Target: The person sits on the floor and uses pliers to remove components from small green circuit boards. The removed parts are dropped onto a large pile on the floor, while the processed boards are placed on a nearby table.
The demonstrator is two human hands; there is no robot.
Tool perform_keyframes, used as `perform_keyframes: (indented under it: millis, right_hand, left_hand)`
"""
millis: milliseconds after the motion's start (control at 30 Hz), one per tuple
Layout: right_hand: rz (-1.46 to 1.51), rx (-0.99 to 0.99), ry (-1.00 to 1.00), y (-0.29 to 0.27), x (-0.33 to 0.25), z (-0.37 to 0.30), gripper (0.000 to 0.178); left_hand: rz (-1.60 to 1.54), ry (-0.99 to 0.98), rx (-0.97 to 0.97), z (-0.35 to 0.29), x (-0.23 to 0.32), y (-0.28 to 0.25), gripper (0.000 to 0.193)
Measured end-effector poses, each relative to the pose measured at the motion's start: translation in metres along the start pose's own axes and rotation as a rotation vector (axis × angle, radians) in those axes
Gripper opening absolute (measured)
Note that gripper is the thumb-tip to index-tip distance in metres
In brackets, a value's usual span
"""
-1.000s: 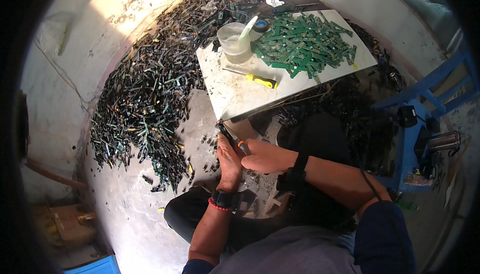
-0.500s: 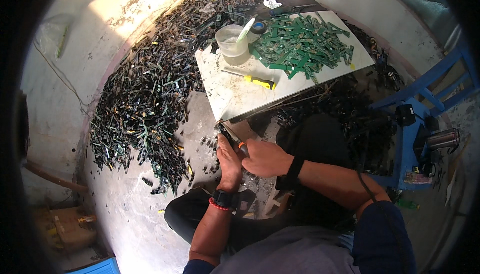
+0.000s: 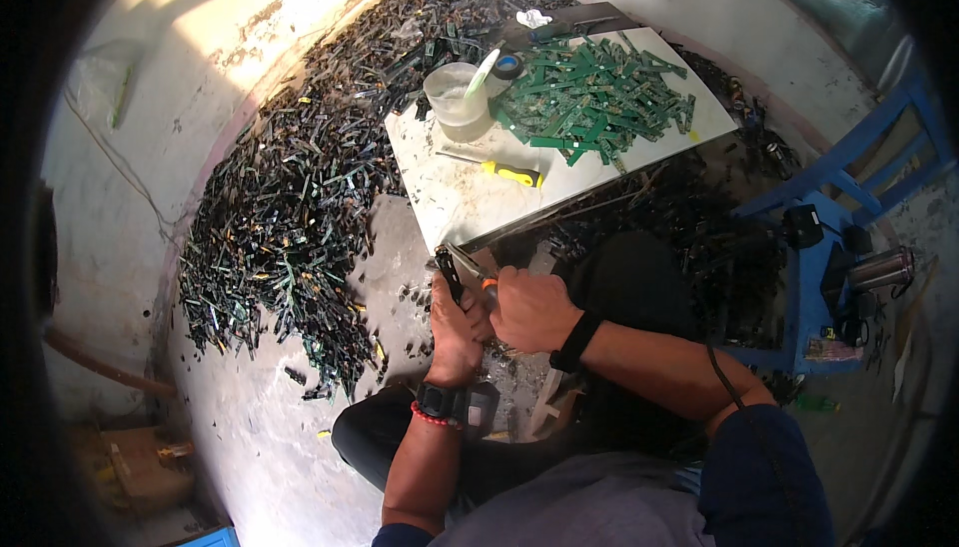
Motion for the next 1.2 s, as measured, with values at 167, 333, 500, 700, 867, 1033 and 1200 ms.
perform_keyframes:
  millis: [167, 333, 500, 700, 867, 1033, 1200]
  right_hand:
    - [0.056, -0.079, -0.017, 0.003, -0.002, -0.002, 0.028]
    - [0.067, -0.104, -0.007, 0.005, -0.001, -0.005, 0.027]
    - [0.062, -0.082, -0.054, 0.015, 0.002, -0.003, 0.027]
    - [0.102, -0.099, -0.072, 0.013, -0.002, -0.004, 0.027]
    - [0.124, -0.177, -0.057, 0.01, -0.008, -0.003, 0.031]
    - [0.156, -0.254, -0.021, 0.012, -0.008, -0.004, 0.034]
    - [0.276, -0.31, -0.006, 0.02, -0.004, -0.004, 0.036]
  left_hand:
    - [-0.014, -0.034, 0.002, -0.001, -0.003, 0.0, 0.051]
    - [-0.006, -0.047, 0.043, -0.005, 0.001, 0.0, 0.051]
    - [-0.009, -0.017, 0.033, -0.001, 0.001, -0.003, 0.05]
    - [0.036, 0.046, 0.028, 0.002, 0.003, -0.001, 0.049]
    - [0.375, 0.411, 0.053, 0.022, 0.007, -0.026, 0.049]
    - [0.397, 0.497, 0.052, 0.029, 0.002, -0.031, 0.053]
    - [0.333, 0.415, -0.002, 0.013, 0.003, -0.015, 0.058]
Point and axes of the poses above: each hand's wrist, its own z-axis towards the middle knuckle, its own y-axis out of the palm, x = y × z, the point moved 10 cm from there along z, towards the middle knuckle, and after that the axes turned 6 degrees about -z, right-handed, at the moved point
